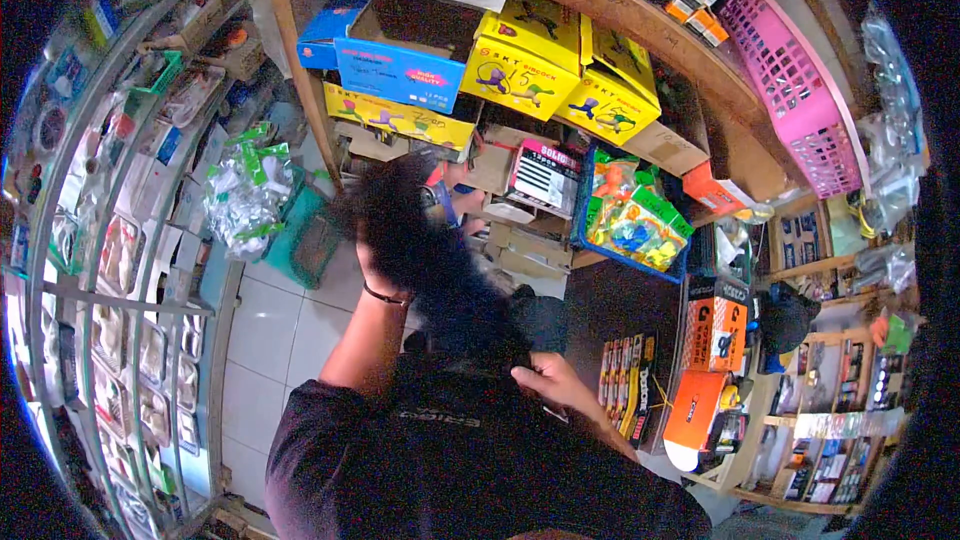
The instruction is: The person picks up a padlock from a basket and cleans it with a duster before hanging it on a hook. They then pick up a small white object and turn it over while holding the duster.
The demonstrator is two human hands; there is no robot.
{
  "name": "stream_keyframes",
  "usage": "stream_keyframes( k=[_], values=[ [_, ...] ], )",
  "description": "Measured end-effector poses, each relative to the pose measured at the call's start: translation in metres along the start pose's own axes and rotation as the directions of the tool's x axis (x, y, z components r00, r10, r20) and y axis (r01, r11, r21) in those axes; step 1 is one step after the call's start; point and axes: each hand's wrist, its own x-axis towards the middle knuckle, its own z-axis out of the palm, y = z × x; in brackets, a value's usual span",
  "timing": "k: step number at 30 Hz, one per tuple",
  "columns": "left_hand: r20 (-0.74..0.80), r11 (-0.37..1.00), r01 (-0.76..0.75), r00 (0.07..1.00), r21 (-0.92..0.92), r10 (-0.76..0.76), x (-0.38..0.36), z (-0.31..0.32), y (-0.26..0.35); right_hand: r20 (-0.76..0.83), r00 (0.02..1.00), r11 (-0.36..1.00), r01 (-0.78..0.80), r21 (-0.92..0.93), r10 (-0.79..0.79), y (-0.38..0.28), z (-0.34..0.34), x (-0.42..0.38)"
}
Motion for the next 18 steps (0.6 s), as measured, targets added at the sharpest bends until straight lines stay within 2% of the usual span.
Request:
stream_keyframes(
  k=[1, 2, 4, 5, 6, 8, 9, 10, 12, 13, 14, 16, 17, 18],
  values=[
    [0.001, 1.000, 0.003, 1.000, 0.001, -0.003, 0.000, 0.002, 0.000, 0.018, 1.000, 0.996, -0.010, -0.093, 0.011, -0.003, -0.002, -0.001],
    [-0.092, 0.999, 0.002, 0.996, -0.042, -0.006, 0.000, 0.007, 0.002, 0.018, 1.000, 0.996, -0.010, -0.090, 0.012, 0.000, -0.003, -0.003],
    [-0.278, 0.992, -0.012, 0.960, -0.124, -0.023, -0.002, 0.014, 0.004, -0.089, 0.954, 0.938, -0.262, 0.226, 0.287, 0.010, 0.000, -0.005],
    [-0.404, 0.994, -0.056, 0.915, -0.095, 0.013, 0.000, 0.011, 0.002, -0.078, 0.957, 0.870, -0.218, 0.443, 0.280, 0.011, 0.003, -0.004],
    [-0.404, 0.994, -0.052, 0.915, -0.092, 0.010, -0.002, 0.010, 0.002, -0.079, 0.957, 0.868, -0.216, 0.447, 0.279, 0.010, 0.004, -0.004],
    [-0.216, 0.984, -0.052, 0.976, -0.173, 0.014, -0.004, 0.006, 0.001, -0.014, 0.993, 0.991, -0.112, 0.075, 0.114, 0.001, 0.004, -0.005],
    [-0.224, 0.990, 0.025, 0.973, -0.141, -0.057, -0.008, -0.010, 0.000, -0.009, 1.000, 0.999, 0.015, -0.049, -0.015, -0.009, 0.003, -0.004],
    [-0.236, 0.989, 0.101, 0.964, -0.109, -0.124, -0.004, -0.007, 0.004, -0.012, 1.000, 0.999, 0.017, -0.045, -0.017, -0.008, 0.005, -0.005],
    [-0.376, 0.990, -0.038, 0.927, -0.134, -0.015, -0.008, 0.013, 0.005, -0.136, 0.954, 0.942, -0.227, 0.249, 0.266, -0.003, 0.009, -0.010],
    [-0.449, 0.987, -0.073, 0.894, -0.146, 0.000, -0.004, 0.019, 0.006, -0.130, 0.945, 0.897, -0.235, 0.374, 0.301, 0.001, 0.009, -0.009],
    [-0.365, 0.983, -0.040, 0.931, -0.177, -0.028, -0.013, 0.002, 0.009, -0.129, 0.944, 0.896, -0.235, 0.377, 0.302, 0.001, 0.009, -0.011],
    [-0.449, 0.994, -0.031, 0.893, -0.108, -0.021, -0.012, 0.013, 0.006, -0.071, 0.964, 0.966, -0.253, 0.044, 0.256, -0.008, 0.005, -0.014],
    [-0.301, 0.988, 0.057, 0.949, -0.142, -0.098, -0.015, -0.001, 0.006, -0.041, 0.995, 0.996, -0.094, -0.004, 0.094, -0.005, 0.007, -0.014],
    [-0.142, 0.976, 0.146, 0.975, -0.161, -0.170, -0.018, -0.017, 0.006, -0.045, 0.995, 0.996, -0.094, -0.012, 0.093, -0.003, 0.008, -0.015]
  ],
)
